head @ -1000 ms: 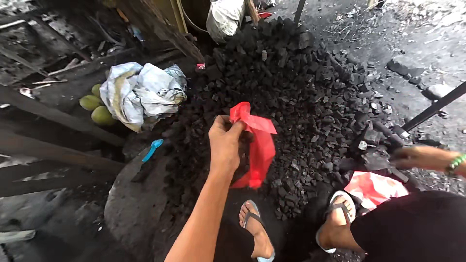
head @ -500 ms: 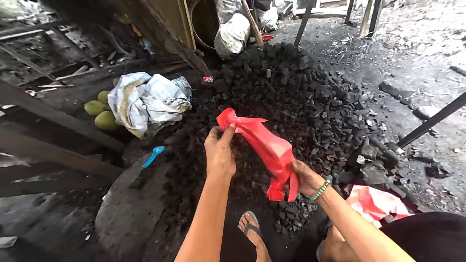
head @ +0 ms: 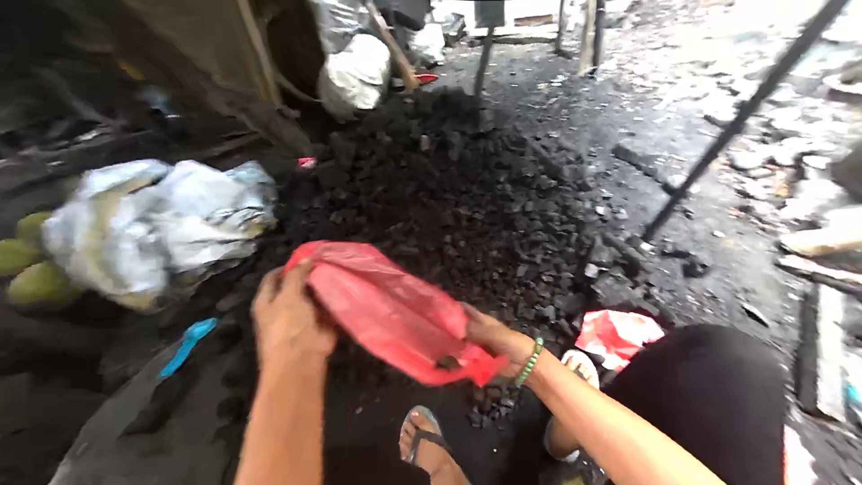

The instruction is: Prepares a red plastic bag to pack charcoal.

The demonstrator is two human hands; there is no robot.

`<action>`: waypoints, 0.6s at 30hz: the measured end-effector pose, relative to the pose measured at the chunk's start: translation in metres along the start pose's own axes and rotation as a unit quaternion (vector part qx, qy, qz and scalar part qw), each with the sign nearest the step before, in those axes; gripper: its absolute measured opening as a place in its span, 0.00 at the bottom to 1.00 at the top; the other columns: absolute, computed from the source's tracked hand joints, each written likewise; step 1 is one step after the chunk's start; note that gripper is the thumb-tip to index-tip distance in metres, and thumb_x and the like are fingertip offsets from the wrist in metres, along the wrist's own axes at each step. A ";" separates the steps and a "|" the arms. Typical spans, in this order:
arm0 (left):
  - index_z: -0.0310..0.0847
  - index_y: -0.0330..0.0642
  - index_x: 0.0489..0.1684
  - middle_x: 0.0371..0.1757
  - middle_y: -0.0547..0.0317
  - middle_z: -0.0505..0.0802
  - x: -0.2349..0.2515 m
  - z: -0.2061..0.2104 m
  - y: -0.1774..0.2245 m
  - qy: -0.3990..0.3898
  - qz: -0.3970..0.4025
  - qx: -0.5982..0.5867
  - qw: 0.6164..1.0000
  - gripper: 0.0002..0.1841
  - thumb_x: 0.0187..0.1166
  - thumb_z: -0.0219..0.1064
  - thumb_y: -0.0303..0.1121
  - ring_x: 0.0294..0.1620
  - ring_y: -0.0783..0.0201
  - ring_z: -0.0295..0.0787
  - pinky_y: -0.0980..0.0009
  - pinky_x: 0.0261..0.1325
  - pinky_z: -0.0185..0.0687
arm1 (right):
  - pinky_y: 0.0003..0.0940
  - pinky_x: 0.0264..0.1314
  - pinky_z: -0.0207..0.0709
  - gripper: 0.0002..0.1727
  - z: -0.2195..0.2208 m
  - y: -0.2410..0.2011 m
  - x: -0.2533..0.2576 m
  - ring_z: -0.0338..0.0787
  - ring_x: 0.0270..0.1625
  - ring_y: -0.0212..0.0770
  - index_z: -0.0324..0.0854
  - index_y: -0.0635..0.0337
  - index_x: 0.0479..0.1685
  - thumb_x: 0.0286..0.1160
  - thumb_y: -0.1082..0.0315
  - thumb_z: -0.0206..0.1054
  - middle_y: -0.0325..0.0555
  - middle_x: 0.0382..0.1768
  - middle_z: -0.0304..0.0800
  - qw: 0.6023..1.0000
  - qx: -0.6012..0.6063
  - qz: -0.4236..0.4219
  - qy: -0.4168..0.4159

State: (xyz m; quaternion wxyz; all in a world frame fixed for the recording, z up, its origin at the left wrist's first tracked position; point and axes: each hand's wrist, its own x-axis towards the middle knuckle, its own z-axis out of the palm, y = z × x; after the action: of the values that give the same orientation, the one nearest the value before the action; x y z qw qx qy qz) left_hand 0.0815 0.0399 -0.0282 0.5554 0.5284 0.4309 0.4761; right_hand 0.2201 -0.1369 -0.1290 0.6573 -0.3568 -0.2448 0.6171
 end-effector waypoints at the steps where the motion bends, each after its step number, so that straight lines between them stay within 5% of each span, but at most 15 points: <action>1: 0.71 0.46 0.69 0.50 0.66 0.87 0.003 -0.001 -0.001 -0.006 0.004 -0.004 1.000 0.16 0.88 0.60 0.38 0.48 0.73 0.87 0.68 0.54 0.87 | 0.26 0.36 0.85 0.27 0.003 -0.012 -0.009 0.88 0.32 0.28 0.70 0.50 0.69 0.66 0.64 0.68 0.35 0.34 0.89 1.000 -0.013 -0.013 -0.023; 3: 0.72 0.50 0.65 0.46 0.70 0.85 0.011 -0.003 -0.007 -0.020 0.008 -0.012 1.000 0.12 0.89 0.58 0.39 0.45 0.75 0.86 0.70 0.51 0.86 | 0.20 0.22 0.76 0.25 0.010 -0.039 -0.028 0.80 0.20 0.25 0.70 0.50 0.63 0.64 0.74 0.66 0.34 0.26 0.85 0.998 -0.044 -0.029 -0.044; 5: 0.70 0.54 0.58 0.40 0.75 0.84 0.020 -0.002 -0.016 -0.014 0.000 -0.021 1.000 0.07 0.91 0.52 0.39 0.38 0.80 0.85 0.77 0.44 0.85 | 0.16 0.16 0.64 0.32 0.010 -0.069 -0.052 0.71 0.17 0.21 0.60 0.49 0.76 0.71 0.78 0.62 0.36 0.34 0.85 0.992 -0.103 -0.062 -0.028; 7: 0.66 0.46 0.67 0.46 0.65 0.83 0.025 -0.006 -0.017 -0.006 -0.006 -0.074 0.997 0.12 0.93 0.48 0.35 0.44 0.73 0.85 0.70 0.50 0.85 | 0.14 0.13 0.58 0.31 0.002 -0.096 -0.082 0.67 0.15 0.18 0.61 0.50 0.78 0.73 0.77 0.61 0.34 0.34 0.87 0.981 -0.141 -0.135 0.010; 10: 0.69 0.42 0.53 0.37 0.66 0.84 0.031 -0.012 -0.006 0.010 -0.010 -0.104 0.995 0.10 0.95 0.42 0.32 0.38 0.75 0.83 0.76 0.48 0.84 | 0.12 0.13 0.64 0.29 -0.035 -0.130 -0.145 0.73 0.16 0.17 0.63 0.49 0.79 0.76 0.73 0.60 0.27 0.30 0.88 0.935 -0.181 -0.287 0.105; 12: 0.66 0.39 0.41 0.26 0.68 0.79 0.014 -0.005 0.007 0.007 0.001 -0.100 0.995 0.13 0.94 0.36 0.24 0.28 0.79 0.77 0.83 0.40 0.80 | 0.14 0.16 0.70 0.27 -0.069 -0.144 -0.201 0.77 0.19 0.19 0.65 0.49 0.79 0.80 0.70 0.61 0.28 0.31 0.88 0.864 -0.286 -0.329 0.251; 14: 0.68 0.38 0.47 0.32 0.66 0.81 0.017 -0.003 0.002 -0.022 0.019 -0.087 0.996 0.09 0.93 0.41 0.23 0.33 0.77 0.81 0.80 0.45 0.82 | 0.22 0.22 0.77 0.24 -0.114 -0.141 -0.269 0.81 0.23 0.26 0.69 0.55 0.76 0.80 0.69 0.61 0.34 0.33 0.87 0.738 -0.467 -0.230 0.429; 16: 0.72 0.43 0.56 0.41 0.67 0.86 0.034 -0.004 -0.012 -0.059 0.026 -0.066 0.996 0.08 0.93 0.48 0.29 0.43 0.75 0.86 0.74 0.54 0.85 | 0.59 0.39 0.82 0.19 -0.156 -0.120 -0.339 0.89 0.36 0.59 0.77 0.65 0.70 0.82 0.70 0.67 0.62 0.40 0.90 0.593 -0.604 0.030 0.531; 18: 0.71 0.45 0.62 0.46 0.68 0.85 0.031 0.002 -0.017 -0.074 0.025 -0.041 0.996 0.09 0.93 0.49 0.33 0.47 0.75 0.85 0.73 0.56 0.84 | 0.78 0.64 0.72 0.23 -0.184 -0.093 -0.396 0.86 0.61 0.76 0.82 0.62 0.70 0.78 0.64 0.73 0.74 0.57 0.88 0.525 -0.574 0.302 0.552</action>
State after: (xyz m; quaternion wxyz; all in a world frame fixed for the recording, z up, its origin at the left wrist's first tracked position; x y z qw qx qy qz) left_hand 0.0901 0.0704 -0.0439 0.5949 0.5492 0.3554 0.4671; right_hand 0.3728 -0.5563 -0.1258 0.0890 -0.9786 -0.0120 0.1851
